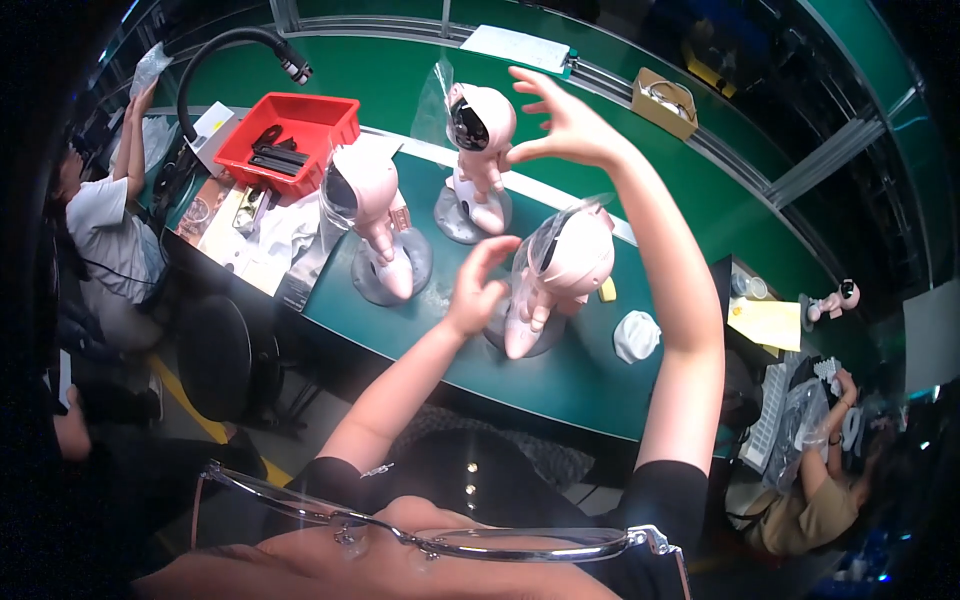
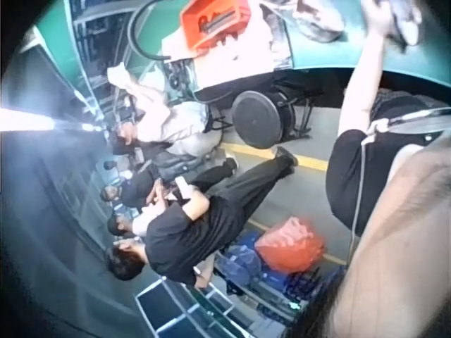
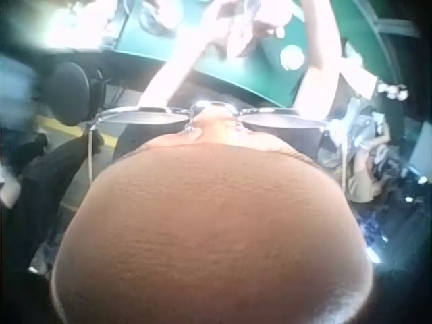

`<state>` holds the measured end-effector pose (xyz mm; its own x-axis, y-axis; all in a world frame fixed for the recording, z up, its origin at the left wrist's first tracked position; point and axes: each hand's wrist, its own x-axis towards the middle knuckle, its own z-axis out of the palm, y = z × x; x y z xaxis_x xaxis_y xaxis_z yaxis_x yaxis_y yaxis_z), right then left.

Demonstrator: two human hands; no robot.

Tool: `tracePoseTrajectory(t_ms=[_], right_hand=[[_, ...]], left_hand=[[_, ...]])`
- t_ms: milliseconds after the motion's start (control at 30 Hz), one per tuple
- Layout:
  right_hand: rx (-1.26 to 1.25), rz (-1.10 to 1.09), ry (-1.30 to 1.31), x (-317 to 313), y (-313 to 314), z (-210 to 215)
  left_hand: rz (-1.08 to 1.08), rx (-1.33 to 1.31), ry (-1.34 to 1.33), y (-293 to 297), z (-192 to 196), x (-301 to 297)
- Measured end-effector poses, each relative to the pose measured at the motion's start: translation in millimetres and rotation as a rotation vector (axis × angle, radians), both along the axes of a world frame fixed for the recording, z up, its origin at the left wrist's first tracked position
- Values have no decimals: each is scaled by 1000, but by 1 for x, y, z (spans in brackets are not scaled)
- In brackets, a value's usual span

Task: Assembling and cleaning astronaut-themed lamp figurines at a factory workbench.

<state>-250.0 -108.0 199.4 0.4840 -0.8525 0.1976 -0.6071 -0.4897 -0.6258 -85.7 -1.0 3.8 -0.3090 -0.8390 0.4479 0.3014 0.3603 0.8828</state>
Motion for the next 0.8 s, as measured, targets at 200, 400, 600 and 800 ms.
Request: tracePoseTrajectory(t_ms=[200, 400, 600, 800], right_hand=[[12, 146, -146, 22, -45, -35], [502, -111, -606, 17, -69, -41], [717, -226, -684, 11, -71, -29], [736, -74, -755, 4, -76, -38]], left_hand=[[683, -282, -254, -42, 17, 15], [508, -179, -325, -61, -5, 3], [514, -227, -414, -57, -4, 7], [515, -218, -398, -53, 1, 9]])
